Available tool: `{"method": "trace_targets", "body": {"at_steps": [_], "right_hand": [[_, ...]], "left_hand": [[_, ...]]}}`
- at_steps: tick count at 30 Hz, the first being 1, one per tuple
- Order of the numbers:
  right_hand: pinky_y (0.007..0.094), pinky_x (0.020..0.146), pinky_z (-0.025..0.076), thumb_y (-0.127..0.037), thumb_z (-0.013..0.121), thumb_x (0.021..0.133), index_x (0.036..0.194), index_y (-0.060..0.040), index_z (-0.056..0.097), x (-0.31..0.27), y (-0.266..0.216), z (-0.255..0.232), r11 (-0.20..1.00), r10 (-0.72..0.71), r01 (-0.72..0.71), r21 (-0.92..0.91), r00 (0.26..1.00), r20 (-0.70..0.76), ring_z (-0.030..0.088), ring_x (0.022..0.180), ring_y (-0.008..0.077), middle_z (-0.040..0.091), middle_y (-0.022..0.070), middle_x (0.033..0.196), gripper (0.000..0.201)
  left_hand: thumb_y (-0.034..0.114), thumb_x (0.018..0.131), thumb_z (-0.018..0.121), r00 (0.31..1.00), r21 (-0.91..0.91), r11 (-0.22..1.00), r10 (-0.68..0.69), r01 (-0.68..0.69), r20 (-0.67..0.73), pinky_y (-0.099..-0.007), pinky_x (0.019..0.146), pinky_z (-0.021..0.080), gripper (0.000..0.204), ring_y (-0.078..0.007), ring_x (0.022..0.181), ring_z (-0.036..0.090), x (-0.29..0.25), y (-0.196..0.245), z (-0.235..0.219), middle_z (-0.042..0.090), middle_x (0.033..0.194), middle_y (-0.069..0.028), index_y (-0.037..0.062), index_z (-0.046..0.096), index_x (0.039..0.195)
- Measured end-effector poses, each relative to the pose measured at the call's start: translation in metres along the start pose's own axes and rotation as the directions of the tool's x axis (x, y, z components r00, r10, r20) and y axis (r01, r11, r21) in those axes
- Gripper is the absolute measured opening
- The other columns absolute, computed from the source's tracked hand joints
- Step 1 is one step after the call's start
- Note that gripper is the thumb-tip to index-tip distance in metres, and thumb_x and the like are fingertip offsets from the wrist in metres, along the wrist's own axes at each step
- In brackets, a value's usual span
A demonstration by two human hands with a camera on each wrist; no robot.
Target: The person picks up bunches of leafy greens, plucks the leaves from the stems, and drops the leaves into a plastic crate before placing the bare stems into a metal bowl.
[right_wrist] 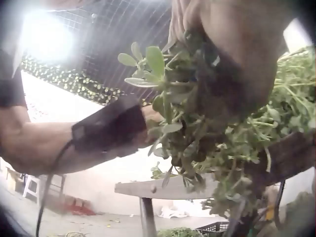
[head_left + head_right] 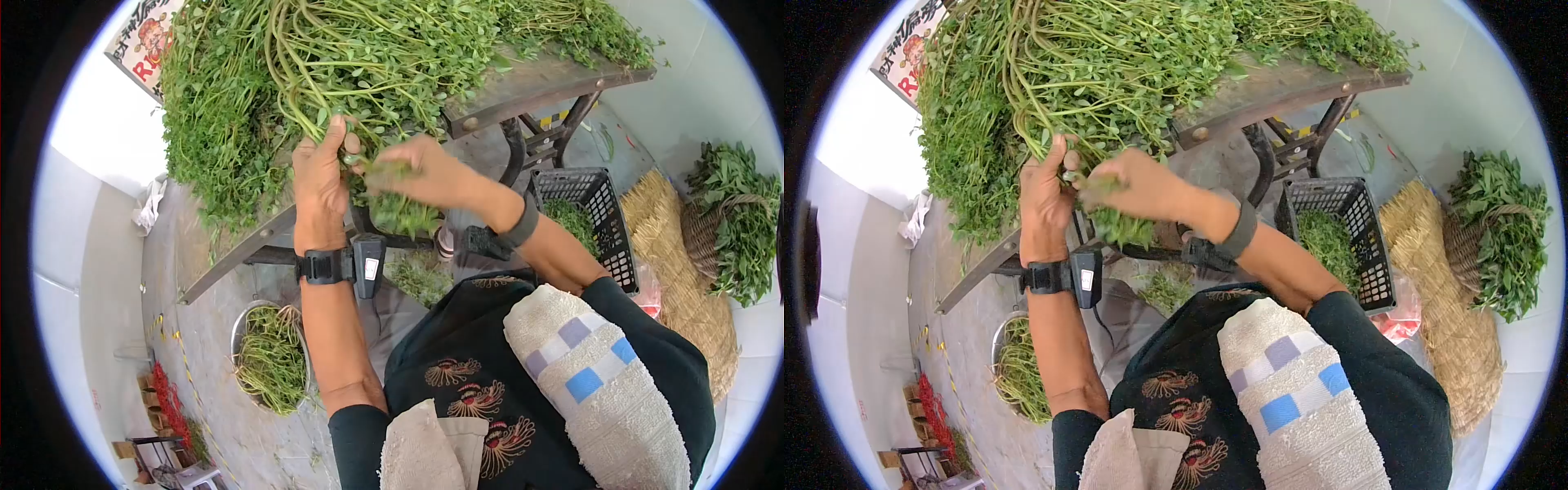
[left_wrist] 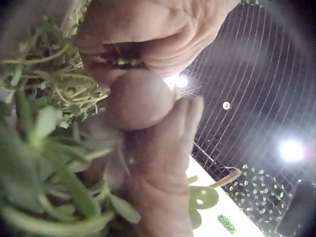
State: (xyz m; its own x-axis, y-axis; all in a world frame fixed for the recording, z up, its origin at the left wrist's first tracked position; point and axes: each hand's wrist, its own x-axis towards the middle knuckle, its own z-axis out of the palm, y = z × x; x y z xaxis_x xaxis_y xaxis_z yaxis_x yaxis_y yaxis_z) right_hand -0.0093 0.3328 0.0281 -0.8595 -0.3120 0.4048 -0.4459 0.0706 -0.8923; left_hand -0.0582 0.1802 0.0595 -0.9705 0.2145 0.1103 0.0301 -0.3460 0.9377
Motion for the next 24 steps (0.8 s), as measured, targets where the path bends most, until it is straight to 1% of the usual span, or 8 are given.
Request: {"method": "trace_targets", "body": {"at_steps": [2, 5, 7, 9, 11, 13, 16, 24], "right_hand": [[0.0336, 0.063, 0.044, -0.006, 0.062, 0.071, 0.079, -0.0050, 0.061, -0.003, -0.008, 0.008, 0.915, -0.266, 0.279, -0.293, 0.960, 0.084, 0.057, 0.067, 0.0296, 0.057, 0.0142, 0.070, 0.008], [0.0364, 0.061, 0.043, -0.004, 0.063, 0.068, 0.079, -0.0039, 0.058, -0.032, -0.033, 0.012, 0.873, -0.421, 0.480, -0.086, 0.831, 0.362, 0.055, 0.069, 0.0311, 0.054, 0.0129, 0.072, 0.012], [0.0372, 0.062, 0.043, -0.007, 0.065, 0.069, 0.084, -0.0053, 0.058, -0.050, -0.047, 0.024, 0.904, -0.340, 0.425, -0.031, 0.763, 0.550, 0.055, 0.072, 0.0307, 0.054, 0.0118, 0.075, 0.016], [0.0357, 0.062, 0.044, -0.013, 0.066, 0.074, 0.084, -0.0049, 0.060, -0.051, -0.024, 0.029, 0.898, -0.374, 0.439, -0.022, 0.790, 0.486, 0.056, 0.070, 0.0283, 0.055, 0.0114, 0.075, 0.013], [0.0341, 0.062, 0.044, -0.018, 0.066, 0.079, 0.083, -0.0037, 0.062, -0.043, 0.001, 0.028, 0.974, -0.200, 0.220, -0.047, 0.944, 0.262, 0.057, 0.068, 0.0253, 0.057, 0.0111, 0.074, 0.016], [0.0313, 0.063, 0.044, -0.023, 0.065, 0.083, 0.084, -0.0011, 0.063, -0.038, 0.012, 0.024, 0.979, -0.168, 0.188, -0.075, 0.962, 0.214, 0.058, 0.068, 0.0192, 0.061, 0.0101, 0.076, 0.022], [0.0256, 0.066, 0.044, -0.027, 0.065, 0.085, 0.089, 0.0036, 0.064, -0.033, 0.011, 0.020, 0.963, 0.142, -0.169, 0.212, 0.981, 0.133, 0.054, 0.072, 0.0078, 0.064, 0.0042, 0.078, 0.031], [0.0272, 0.066, 0.044, -0.025, 0.067, 0.082, 0.091, 0.0015, 0.065, -0.015, 0.018, 0.021, 0.979, 0.102, -0.085, 0.183, 0.991, -0.084, 0.051, 0.069, 0.0083, 0.063, 0.0028, 0.072, 0.028]], "left_hand": [[0.022, 0.087, 0.062, 1.000, 0.014, 1.000, 0.002, -0.002, 0.008, -0.0218, 0.044, 0.038, 0.021, -0.0077, 0.051, 0.047, 0.001, 0.001, -0.002, 0.055, 0.062, -0.0004, 0.0013, 0.061, 0.091], [0.021, 0.087, 0.062, 0.994, 0.028, 0.998, 0.066, -0.064, -0.089, -0.0217, 0.043, 0.037, 0.019, -0.0066, 0.048, 0.043, 0.009, 0.001, -0.008, 0.051, 0.060, 0.0024, 0.0018, 0.062, 0.091], [0.022, 0.089, 0.060, 0.974, 0.129, 0.988, 0.110, -0.085, -0.197, -0.0206, 0.041, 0.037, 0.019, -0.0063, 0.050, 0.045, 0.015, 0.004, -0.026, 0.049, 0.060, 0.0034, 0.0031, 0.059, 0.091], [0.024, 0.086, 0.064, 0.974, 0.186, 0.981, 0.100, -0.061, -0.206, -0.0203, 0.041, 0.038, 0.020, -0.0067, 0.051, 0.047, 0.016, 0.003, -0.028, 0.047, 0.059, 0.0036, 0.0044, 0.058, 0.088], [0.026, 0.081, 0.069, 0.965, 0.318, 0.948, 0.089, -0.007, -0.245, -0.0212, 0.039, 0.037, 0.024, -0.0076, 0.048, 0.046, 0.006, 0.012, -0.018, 0.046, 0.058, 0.0036, 0.0052, 0.057, 0.085], [0.026, 0.080, 0.071, 0.955, 0.346, 0.938, 0.108, -0.006, -0.275, -0.0216, 0.038, 0.036, 0.026, -0.0081, 0.047, 0.046, 0.007, 0.016, -0.029, 0.045, 0.057, 0.0037, 0.0052, 0.056, 0.085], [0.026, 0.078, 0.072, 0.955, 0.372, 0.928, 0.104, 0.008, -0.279, -0.0222, 0.035, 0.033, 0.027, -0.0087, 0.044, 0.044, 0.007, 0.014, -0.036, 0.042, 0.054, 0.0042, 0.0054, 0.056, 0.084], [0.023, 0.079, 0.070, 0.975, 0.328, 0.922, -0.164, 0.205, -0.148, -0.0240, 0.038, 0.026, 0.025, -0.0079, 0.040, 0.036, 0.019, 0.013, -0.039, 0.039, 0.049, 0.0047, 0.0120, 0.050, 0.071]]}}
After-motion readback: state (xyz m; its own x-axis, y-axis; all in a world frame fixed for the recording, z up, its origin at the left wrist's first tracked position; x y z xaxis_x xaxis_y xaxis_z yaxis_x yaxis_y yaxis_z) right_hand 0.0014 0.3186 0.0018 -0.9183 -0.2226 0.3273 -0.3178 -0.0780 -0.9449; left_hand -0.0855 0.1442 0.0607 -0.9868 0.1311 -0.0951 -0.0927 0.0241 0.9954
